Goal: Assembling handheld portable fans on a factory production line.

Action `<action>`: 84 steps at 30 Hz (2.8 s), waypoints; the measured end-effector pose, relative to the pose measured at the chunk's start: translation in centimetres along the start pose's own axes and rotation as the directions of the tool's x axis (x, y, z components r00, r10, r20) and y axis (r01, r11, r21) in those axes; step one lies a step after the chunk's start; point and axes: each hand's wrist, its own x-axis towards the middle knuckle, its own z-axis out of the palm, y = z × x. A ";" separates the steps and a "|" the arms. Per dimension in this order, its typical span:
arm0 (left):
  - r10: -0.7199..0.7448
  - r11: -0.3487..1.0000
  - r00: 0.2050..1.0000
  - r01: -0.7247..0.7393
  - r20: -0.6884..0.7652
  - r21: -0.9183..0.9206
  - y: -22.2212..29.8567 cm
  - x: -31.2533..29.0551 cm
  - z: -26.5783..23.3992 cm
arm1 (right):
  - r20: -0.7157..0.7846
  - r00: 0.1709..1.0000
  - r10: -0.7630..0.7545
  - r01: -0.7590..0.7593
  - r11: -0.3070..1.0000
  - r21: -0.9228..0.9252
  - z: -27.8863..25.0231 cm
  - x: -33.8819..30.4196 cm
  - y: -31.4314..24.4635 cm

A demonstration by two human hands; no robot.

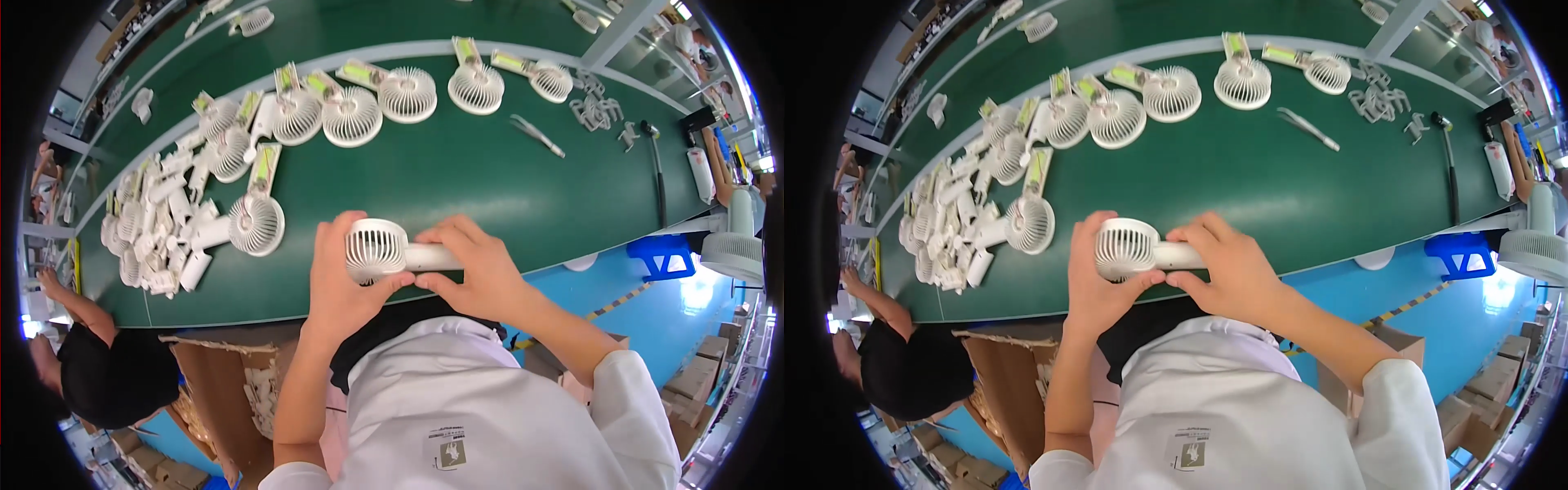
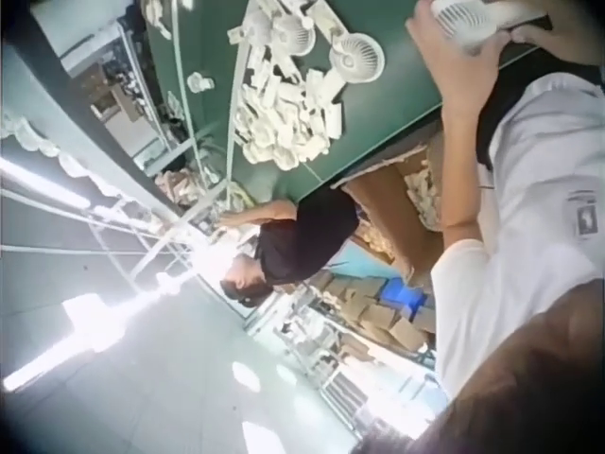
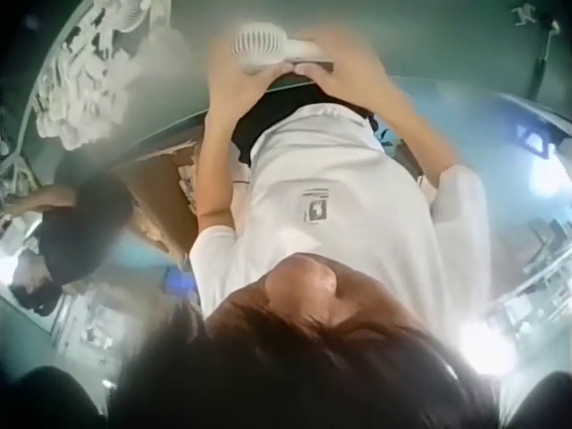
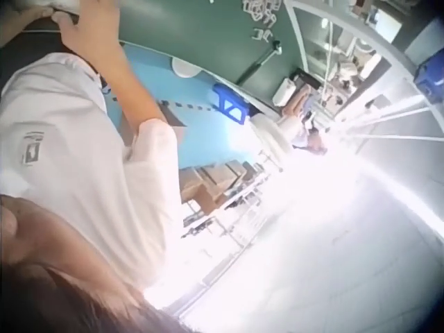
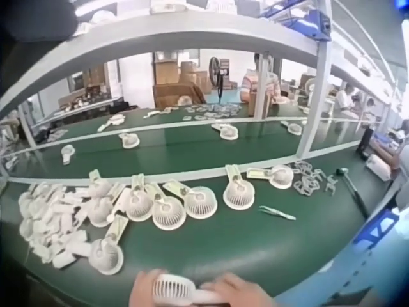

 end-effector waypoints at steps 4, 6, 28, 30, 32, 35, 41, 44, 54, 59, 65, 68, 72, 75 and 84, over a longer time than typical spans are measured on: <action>0.084 0.995 0.993 -0.088 -0.086 -0.044 -0.9 -0.3 0.6 | -0.025 0.992 -0.127 0.125 0.990 -0.067 0.6 0.4 1.0; 0.086 0.993 0.991 -0.094 -0.100 -0.075 -1.0 -0.4 0.7 | -0.025 0.996 -0.089 0.089 0.996 -0.021 1.0 0.5 1.3; 0.005 0.864 0.952 0.150 0.305 -0.481 -6.5 7.7 -4.3 | 0.648 0.601 0.469 -0.795 0.433 0.424 0.1 3.3 -2.9; 0.029 0.806 0.938 0.181 0.344 -0.563 -6.8 7.8 -4.2 | 0.650 0.603 0.462 -0.794 0.422 0.437 0.2 3.4 -3.0; 0.053 0.803 0.946 0.150 0.320 -0.577 -7.1 7.8 -4.0 | 0.653 0.608 0.451 -0.789 0.436 0.433 0.2 3.5 -3.0; 0.076 0.802 0.951 0.121 0.301 -0.585 -7.0 7.7 -4.1 | 0.659 0.591 0.466 -0.800 0.445 0.403 0.1 3.5 -3.1; -0.253 0.569 0.952 0.291 0.173 -0.769 -4.9 6.3 -2.3 | 0.680 0.596 0.428 -0.794 0.188 0.578 -0.1 3.3 -3.1; -0.503 0.205 0.859 0.229 0.098 -0.952 -1.9 4.2 0.6 | 0.649 0.680 0.342 -0.719 0.140 0.680 -0.1 2.1 -3.1; -0.260 -0.599 0.856 0.220 0.447 -0.770 -0.6 0.1 3.3 | -0.236 0.901 -0.364 -0.113 0.329 -0.938 -12.0 7.2 13.7; -0.277 -0.576 0.850 0.227 0.448 -0.785 -0.6 -0.4 3.7 | -0.310 0.941 -0.132 -0.122 0.723 -0.680 -9.7 6.3 12.8; -0.382 -0.518 0.748 0.312 0.542 -0.796 1.1 0.1 3.5 | 0.049 0.997 0.051 -0.044 0.991 -0.125 -6.0 4.5 0.5; -0.398 -0.477 0.753 0.319 0.524 -0.819 0.6 0.0 3.6 | 0.206 0.976 -0.069 0.050 0.994 0.095 -4.7 4.8 -1.8; -0.394 -0.380 0.781 0.342 0.484 -0.860 0.5 -0.1 3.8 | 0.314 0.939 -0.143 0.153 0.988 -0.007 -3.5 4.7 -3.3; -0.408 -0.427 0.768 0.318 0.494 -0.847 0.4 -0.2 3.7 | 0.294 0.941 -0.168 0.186 0.982 -0.032 -2.3 4.8 -3.7; -0.449 -0.415 0.777 0.257 0.442 -0.873 0.8 0.1 4.0 | 0.318 0.863 -0.393 0.445 0.889 -0.108 -2.0 4.9 -2.7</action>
